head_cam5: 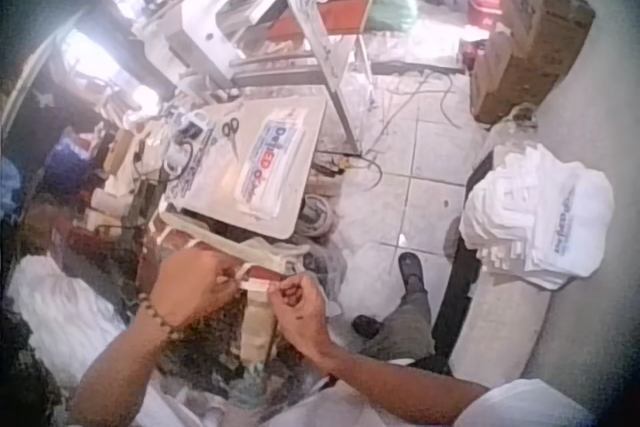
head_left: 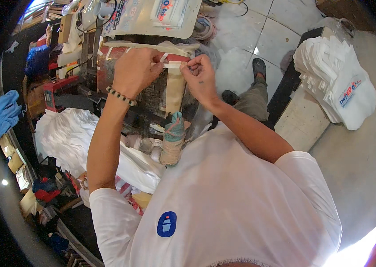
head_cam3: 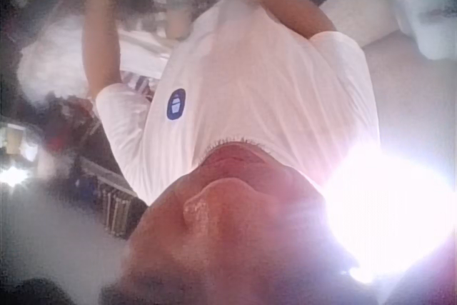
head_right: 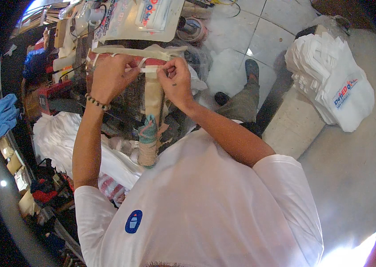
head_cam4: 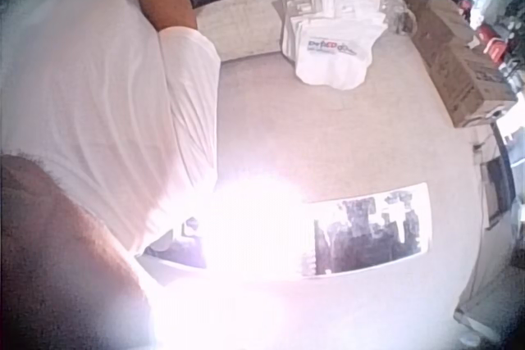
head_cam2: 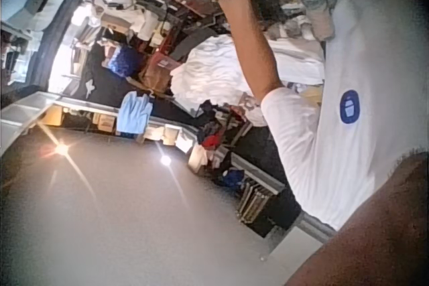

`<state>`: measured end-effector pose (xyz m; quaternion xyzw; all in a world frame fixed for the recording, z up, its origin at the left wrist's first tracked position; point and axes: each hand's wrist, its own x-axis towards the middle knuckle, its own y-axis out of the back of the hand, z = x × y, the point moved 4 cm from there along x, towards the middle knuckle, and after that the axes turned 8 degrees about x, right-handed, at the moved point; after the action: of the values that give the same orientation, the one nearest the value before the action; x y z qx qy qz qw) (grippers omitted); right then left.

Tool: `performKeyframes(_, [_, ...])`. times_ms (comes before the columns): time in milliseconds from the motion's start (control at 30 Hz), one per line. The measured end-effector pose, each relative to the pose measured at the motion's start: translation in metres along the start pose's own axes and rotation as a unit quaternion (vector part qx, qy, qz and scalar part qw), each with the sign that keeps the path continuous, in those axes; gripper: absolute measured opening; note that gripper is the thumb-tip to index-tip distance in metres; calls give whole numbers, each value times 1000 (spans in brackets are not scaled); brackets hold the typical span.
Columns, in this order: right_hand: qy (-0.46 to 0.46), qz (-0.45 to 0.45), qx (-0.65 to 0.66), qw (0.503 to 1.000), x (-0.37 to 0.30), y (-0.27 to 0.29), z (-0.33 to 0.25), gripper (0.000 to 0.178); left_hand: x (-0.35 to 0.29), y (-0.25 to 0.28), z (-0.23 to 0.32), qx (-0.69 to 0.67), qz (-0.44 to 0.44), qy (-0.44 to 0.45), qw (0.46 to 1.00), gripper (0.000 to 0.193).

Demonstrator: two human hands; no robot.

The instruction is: The person applies tape to the edges of a screen printing frame, folds the tape over the edges by hand, and then positions a tote bag on the printing platen.

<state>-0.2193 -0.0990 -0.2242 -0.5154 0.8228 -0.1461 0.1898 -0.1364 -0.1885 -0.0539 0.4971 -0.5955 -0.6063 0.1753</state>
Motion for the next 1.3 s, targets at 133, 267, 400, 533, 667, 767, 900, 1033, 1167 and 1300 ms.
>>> performKeyframes(133, [86,-36,-44,995,4,1,-16,15,3,-10,-15,15,2,-28,1000,22])
performKeyframes(267, [113,-59,-60,990,6,3,-12,15,7,-5,-15,-42,1,-83,996,20])
performKeyframes(400, [152,-82,-94,981,5,4,-20,21,7,-11,-13,-3,41,-67,997,16])
performKeyframes(533, [149,-95,-98,979,5,3,-24,26,7,-16,-11,5,49,-36,998,14])
performKeyframes(667, [161,-97,-102,977,8,3,-20,28,8,-15,-9,30,47,-1,998,13])
performKeyframes(767, [180,-116,-124,969,10,4,-20,30,8,-13,-5,31,45,12,998,12])
performKeyframes(900, [202,-128,-145,960,9,2,-24,32,9,-15,-6,24,53,13,998,11])
performKeyframes(1033, [224,-144,-174,948,11,1,-26,35,12,-16,-6,24,43,13,999,10])
performKeyframes(1167, [233,-169,-232,929,12,0,-30,40,16,-20,-6,52,45,34,997,10])
performKeyframes(1300, [242,-200,-294,903,13,-2,-38,41,20,-24,-1,67,22,49,996,12])
